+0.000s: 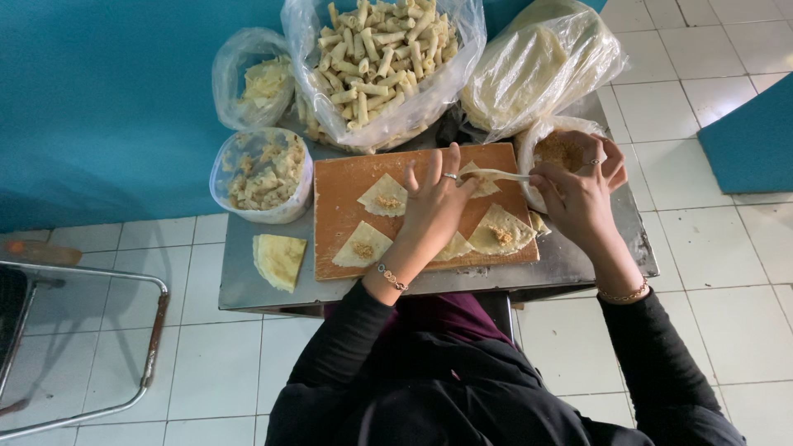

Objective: The person sits at a metal table and folds triangular pastry wrappers by hand, pressing the seams of each filled triangle. They take filling from a plastic container, place it on a wrapper, fold it into a triangle, and set the finished pastry on a wooden board, repeating with more wrappers.

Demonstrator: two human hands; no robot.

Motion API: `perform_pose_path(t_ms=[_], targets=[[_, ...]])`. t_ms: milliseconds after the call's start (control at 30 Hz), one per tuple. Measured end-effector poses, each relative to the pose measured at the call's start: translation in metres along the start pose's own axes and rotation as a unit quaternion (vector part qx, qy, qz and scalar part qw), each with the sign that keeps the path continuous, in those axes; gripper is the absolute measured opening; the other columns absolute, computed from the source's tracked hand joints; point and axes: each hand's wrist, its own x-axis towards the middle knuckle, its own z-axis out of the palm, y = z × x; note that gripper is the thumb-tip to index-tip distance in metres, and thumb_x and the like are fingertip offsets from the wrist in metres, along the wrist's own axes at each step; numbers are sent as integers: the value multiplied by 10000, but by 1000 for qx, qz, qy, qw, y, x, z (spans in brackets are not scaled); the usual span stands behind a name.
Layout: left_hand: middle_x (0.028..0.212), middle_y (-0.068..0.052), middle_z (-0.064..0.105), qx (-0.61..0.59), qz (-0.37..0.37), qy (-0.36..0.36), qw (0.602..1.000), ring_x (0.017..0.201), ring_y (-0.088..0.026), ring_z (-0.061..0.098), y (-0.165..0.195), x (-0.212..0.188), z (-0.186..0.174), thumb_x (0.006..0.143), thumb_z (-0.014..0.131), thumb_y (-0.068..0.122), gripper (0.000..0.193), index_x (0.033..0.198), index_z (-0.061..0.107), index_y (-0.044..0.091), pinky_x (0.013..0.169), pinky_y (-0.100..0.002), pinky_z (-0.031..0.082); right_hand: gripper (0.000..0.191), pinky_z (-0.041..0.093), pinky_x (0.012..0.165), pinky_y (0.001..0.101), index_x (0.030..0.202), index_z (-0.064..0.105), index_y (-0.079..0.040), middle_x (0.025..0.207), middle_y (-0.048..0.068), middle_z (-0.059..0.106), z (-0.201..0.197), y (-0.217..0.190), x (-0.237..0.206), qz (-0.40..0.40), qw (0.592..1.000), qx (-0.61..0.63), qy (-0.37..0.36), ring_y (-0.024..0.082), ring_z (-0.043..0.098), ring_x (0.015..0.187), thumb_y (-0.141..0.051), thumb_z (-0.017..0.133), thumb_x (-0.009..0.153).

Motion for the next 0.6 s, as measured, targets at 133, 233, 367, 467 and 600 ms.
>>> perform_pose_path(t_ms=[133,233,367,467,600], targets=[[1617,-234,296,-5,-14,-28,1000,1505,-418,270,1,-4,-5,917,622,79,389,1274,685,219,1154,-716,160,90,222,1210,571,1051,777,-195,1574,89,462,-6,-4,-1,-11,999,-32,-4,425,217,1482,-271,740,1021],[1612,-224,307,-10,-8,-19,1000,1496,-420,285,1,-6,-9,909,628,70,421,1301,668,219,1153,-719,157,83,195,1212,572,1041,779,-203,1585,59,463,-9,-7,-2,-16,998,-54,-1,416,219,1494,-277,744,1026],[1591,-202,341,-20,-11,0,1000,1457,-393,339,3,-8,-13,897,632,35,481,1329,662,243,1145,-695,192,80,176,1208,586,1030,784,-208,1576,47,459,-11,-5,-2,-18,997,-76,8,412,232,1487,-283,759,1017],[1576,-200,360,-12,-4,12,1000,1426,-374,370,5,-12,-15,873,631,0,557,1371,644,251,1124,-667,220,78,170,1219,592,1035,786,-210,1582,49,453,-10,-3,-3,-25,997,-78,11,421,228,1492,-282,764,1013],[1578,-215,356,-5,-2,29,1000,1426,-382,363,7,-13,-16,858,637,-10,588,1397,623,224,1105,-650,224,78,166,1223,585,1043,794,-213,1584,53,453,-8,1,-4,-24,997,-78,11,428,226,1494,-273,766,1002]])
